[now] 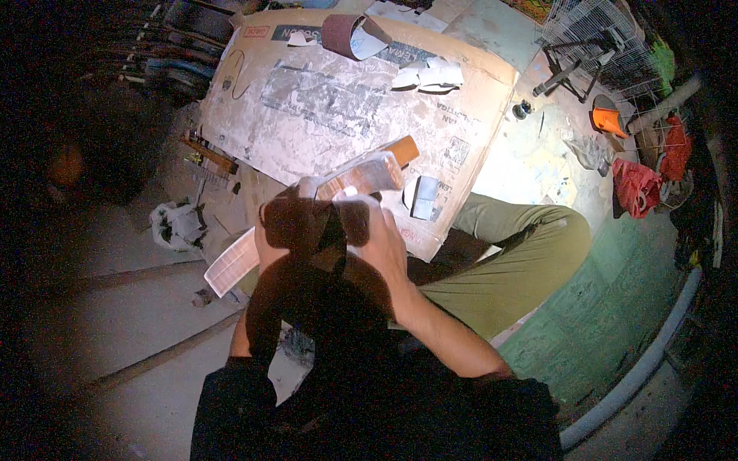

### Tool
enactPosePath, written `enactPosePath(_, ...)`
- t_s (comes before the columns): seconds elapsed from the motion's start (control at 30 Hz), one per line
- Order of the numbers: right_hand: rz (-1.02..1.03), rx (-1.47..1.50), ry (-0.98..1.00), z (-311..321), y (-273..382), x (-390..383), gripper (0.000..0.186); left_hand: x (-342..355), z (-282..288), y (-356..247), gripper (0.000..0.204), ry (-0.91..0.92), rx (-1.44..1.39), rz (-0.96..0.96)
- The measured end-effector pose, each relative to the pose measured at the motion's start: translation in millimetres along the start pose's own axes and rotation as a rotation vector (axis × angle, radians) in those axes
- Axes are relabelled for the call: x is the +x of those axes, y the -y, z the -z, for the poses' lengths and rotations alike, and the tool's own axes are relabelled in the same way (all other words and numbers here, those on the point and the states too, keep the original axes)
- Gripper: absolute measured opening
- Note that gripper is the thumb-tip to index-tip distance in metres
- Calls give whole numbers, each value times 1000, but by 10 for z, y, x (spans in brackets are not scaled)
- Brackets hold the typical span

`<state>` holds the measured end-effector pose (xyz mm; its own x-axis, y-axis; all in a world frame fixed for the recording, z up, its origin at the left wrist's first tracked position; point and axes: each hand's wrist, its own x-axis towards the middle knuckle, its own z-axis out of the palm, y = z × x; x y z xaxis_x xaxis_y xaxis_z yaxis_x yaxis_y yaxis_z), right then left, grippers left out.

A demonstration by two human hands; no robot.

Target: The person sands the surfaces and edges of a wooden electric guitar body using a sanding block.

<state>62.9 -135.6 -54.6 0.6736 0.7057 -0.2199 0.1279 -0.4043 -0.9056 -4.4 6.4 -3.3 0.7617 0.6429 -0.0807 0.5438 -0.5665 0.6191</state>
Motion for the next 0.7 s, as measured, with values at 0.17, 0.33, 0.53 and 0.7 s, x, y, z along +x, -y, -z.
enactPosePath(0.17,185,-44,-58,89,20,71,46,87,-128,-33,13,-130,504,-143)
enactPosePath(0.33,313,-167,-73,94,143,210,45,132,-118,-24,12,-99,467,-115)
enactPosePath(0.53,342,-207,-87,70,53,158,58,217,-139,112,15,-56,483,-217)
enactPosePath(0.7,330,-84,-98,47,107,151,49,166,44,-143,21,9,324,-160)
